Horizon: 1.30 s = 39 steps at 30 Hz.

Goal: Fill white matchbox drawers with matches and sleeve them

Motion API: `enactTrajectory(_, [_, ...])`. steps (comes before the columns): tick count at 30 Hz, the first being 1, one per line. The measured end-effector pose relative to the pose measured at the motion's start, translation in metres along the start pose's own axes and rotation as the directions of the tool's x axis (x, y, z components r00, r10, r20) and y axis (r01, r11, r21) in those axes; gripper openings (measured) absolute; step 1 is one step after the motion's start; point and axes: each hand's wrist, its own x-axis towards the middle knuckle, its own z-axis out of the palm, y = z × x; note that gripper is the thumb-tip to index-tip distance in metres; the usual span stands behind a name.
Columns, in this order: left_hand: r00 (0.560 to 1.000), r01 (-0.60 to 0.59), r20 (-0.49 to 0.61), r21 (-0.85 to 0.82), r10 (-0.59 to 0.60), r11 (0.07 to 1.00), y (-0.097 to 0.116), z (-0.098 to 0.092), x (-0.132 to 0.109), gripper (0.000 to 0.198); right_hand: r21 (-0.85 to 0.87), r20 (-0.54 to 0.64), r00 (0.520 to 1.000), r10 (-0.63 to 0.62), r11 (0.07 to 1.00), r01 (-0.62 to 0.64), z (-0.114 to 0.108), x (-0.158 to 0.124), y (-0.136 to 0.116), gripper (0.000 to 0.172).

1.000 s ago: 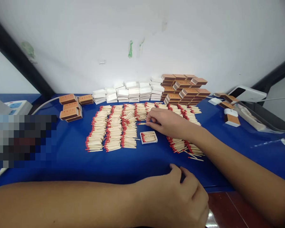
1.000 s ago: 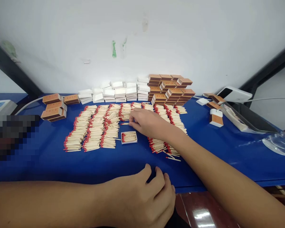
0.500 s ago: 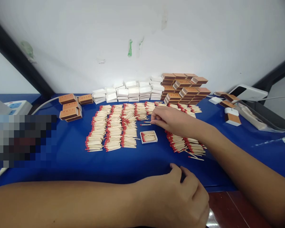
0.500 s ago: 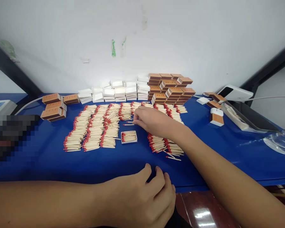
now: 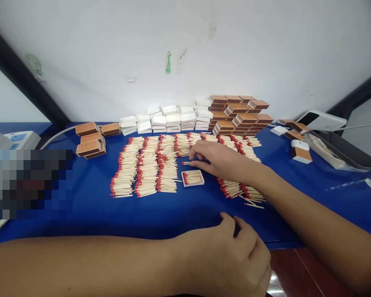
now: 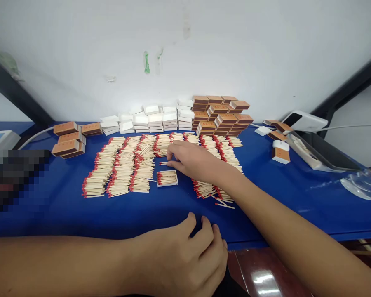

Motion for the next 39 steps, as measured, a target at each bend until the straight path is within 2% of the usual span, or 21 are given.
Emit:
enactTrajectory(6, [1.0,0.002,-0.008,-0.003,-0.002,1.0,0.0,-0.001,-0.001,0.038,0.016,0.044,0.998,0.049,0.999,-0.05,-0.001,0.002,-0.006,0.016])
enactTrajectory(11, [1.0,0.005,-0.014,0.009,-0.005,1.0,0.0,0.0,-0.001,0.039,0.049,-0.003,1.0,0.015,0.999,-0.015,-0.01,-0.006,-0.006,0.02])
enactTrajectory(14, [1.0,-0.003,0.0,0.011,0.003,1.0,0.0,0.001,-0.001,0.039,0.087,0.062,0.998,0.0,0.996,-0.006,-0.014,-0.014,-0.009,0.025])
enactTrajectory(19, [1.0,-0.004,0.004,0.008,0.004,1.0,-0.001,0.0,-0.001,0.038,0.109,0.149,0.989,0.012,0.994,-0.029,-0.015,-0.02,-0.019,0.021])
enactTrajectory(21, [1.0,-0.007,0.001,0.008,0.007,1.0,-0.001,0.0,-0.001,0.038,0.111,0.125,0.992,0.0,0.994,-0.013,-0.014,-0.018,-0.018,0.02])
enactTrajectory(27, [1.0,-0.002,-0.01,0.016,0.003,1.0,-0.001,0.0,-0.001,0.038,-0.029,-0.095,0.995,-0.005,1.0,0.003,-0.007,-0.006,0.001,0.014])
enactTrajectory(33, [1.0,-0.009,-0.016,0.013,0.009,1.0,-0.001,0.0,-0.001,0.038,-0.085,-0.159,0.986,0.057,0.994,-0.071,0.006,0.008,0.007,0.015])
enactTrajectory(39, [1.0,-0.015,-0.006,0.023,0.015,1.0,-0.001,-0.001,-0.002,0.036,-0.064,-0.136,0.99,0.033,0.997,-0.042,0.009,0.015,0.005,0.014])
